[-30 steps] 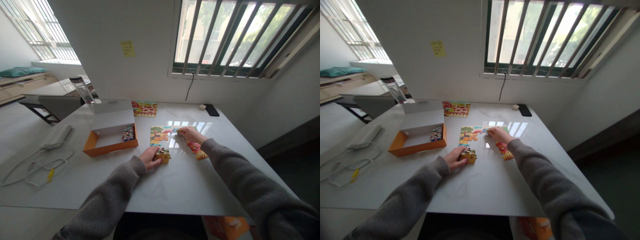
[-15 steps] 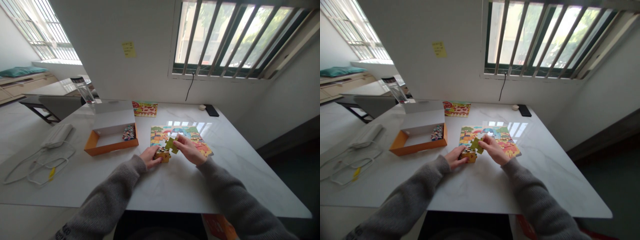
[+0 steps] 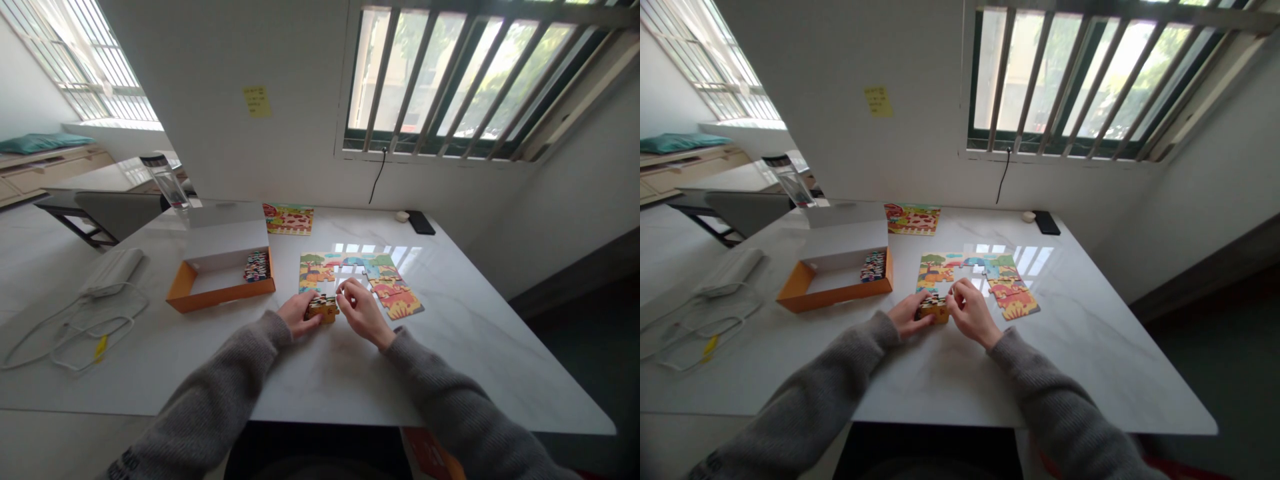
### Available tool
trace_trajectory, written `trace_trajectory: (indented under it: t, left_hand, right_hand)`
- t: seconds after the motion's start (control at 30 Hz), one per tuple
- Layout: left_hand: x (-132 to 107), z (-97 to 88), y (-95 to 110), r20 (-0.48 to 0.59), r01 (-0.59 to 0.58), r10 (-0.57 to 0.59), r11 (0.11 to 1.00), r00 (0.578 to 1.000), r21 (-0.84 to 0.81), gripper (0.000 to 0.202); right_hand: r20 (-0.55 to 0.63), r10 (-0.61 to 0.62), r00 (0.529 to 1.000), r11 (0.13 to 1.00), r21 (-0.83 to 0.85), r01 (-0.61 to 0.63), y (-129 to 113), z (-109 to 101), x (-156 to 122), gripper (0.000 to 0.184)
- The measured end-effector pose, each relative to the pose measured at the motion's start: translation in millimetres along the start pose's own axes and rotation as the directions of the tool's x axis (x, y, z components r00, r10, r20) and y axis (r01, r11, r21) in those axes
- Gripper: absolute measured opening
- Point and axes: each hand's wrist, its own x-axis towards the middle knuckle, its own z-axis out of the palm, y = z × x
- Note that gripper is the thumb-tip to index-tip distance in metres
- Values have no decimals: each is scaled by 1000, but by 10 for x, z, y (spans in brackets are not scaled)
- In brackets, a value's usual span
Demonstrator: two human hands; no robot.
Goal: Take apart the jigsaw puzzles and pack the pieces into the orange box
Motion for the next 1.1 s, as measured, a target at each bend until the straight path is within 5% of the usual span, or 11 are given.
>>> trace_trajectory:
  t: [0.37,0.57,0.73,0.93,1.1]
  left_hand:
    - [-38,-39,19,50,7,-8,1000,999,17,44]
    - [-50,-5,11,38,11,-13,999,999,51,54]
    - [-24,28,-31,4,-29,29,1000,1000,-12,36]
    - [-35,-26,41,-36,-47,44,995,998,-90,25]
    - [-35,-33,73,-7,-17,16,993,1000,-115,25]
  right_hand:
    - [72,149,986,985,74,-154,5,-26,-31,22]
    - [113,49,992,997,52,-55,-68,91,-168,17]
    - [198,-39,979,999,-14,43,-88,68,-183,12]
    - [106,-14,994,955,-292,45,497,-462,327,15]
    - [190,50,981,772,-630,83,1025,-615,846,32]
